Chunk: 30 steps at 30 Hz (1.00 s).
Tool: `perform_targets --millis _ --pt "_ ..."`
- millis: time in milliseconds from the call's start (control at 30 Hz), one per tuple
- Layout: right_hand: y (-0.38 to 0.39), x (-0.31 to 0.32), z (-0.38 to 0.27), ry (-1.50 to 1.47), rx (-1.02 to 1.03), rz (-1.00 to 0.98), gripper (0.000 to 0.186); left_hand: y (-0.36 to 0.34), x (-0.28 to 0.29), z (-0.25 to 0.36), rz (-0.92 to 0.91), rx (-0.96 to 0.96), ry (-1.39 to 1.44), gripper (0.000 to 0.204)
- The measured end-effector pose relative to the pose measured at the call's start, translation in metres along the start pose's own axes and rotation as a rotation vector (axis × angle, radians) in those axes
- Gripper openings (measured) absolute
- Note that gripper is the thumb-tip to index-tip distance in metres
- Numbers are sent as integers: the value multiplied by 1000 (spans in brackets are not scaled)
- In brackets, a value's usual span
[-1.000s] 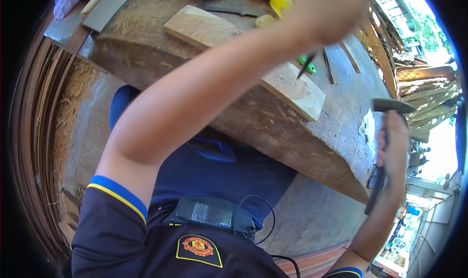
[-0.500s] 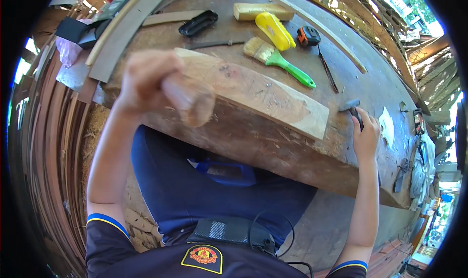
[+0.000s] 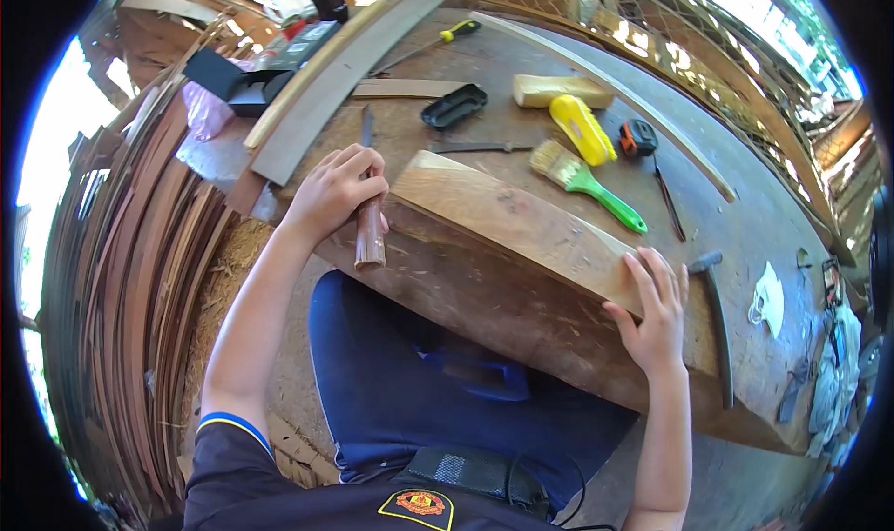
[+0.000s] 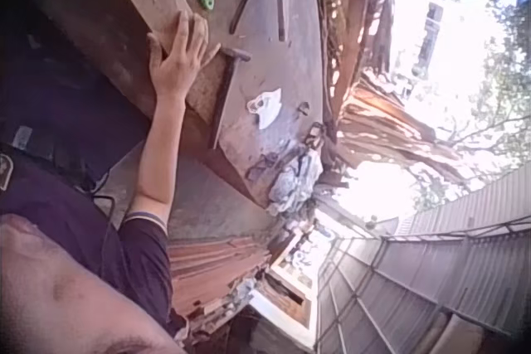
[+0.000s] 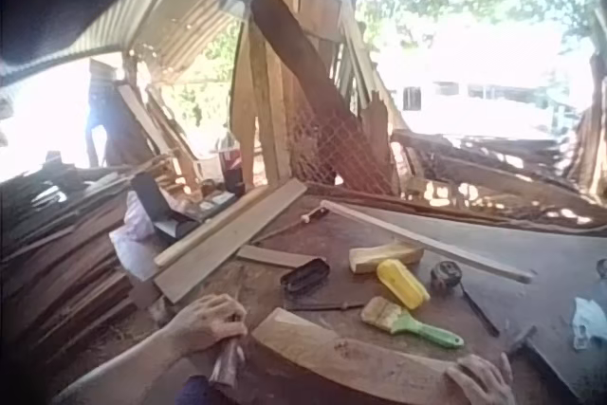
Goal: The person uses a chisel and hammer to carve a rectangular piece of wood on a workbench. They repeatedly strike the chisel to remove wood shavings and shape the piece, occasionally adjusting the wood's position.
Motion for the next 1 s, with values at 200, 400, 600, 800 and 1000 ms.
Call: perform_targets --millis 200,400,600,800,1000 --pt "18 18 19 -21 0 16 63 7 -1 -43 -183 147 -25 23" --pt "25 22 14 23 39 137 64 5 -1 -66 -279 360 45 26" --pt "24 32 16 -33 -38 270 61 -61 -15 -11 -82 319 285 18" --pt "41 41 53 -242 -227 544 33 -108 -95 36 -173 302 -98 18" --pt "57 59 104 -78 -488 511 31 -116 -121 28 -335 408 -124 21"
Point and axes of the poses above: each hand's wrist, its own y-axis away from the middle knuckle, its own x-axis out of the back of the hand, z = x × y, the point moved 7 cm from there along -y, towards the middle knuckle, and after that the axes turned 9 degrees about z, right-handed, at the moved point
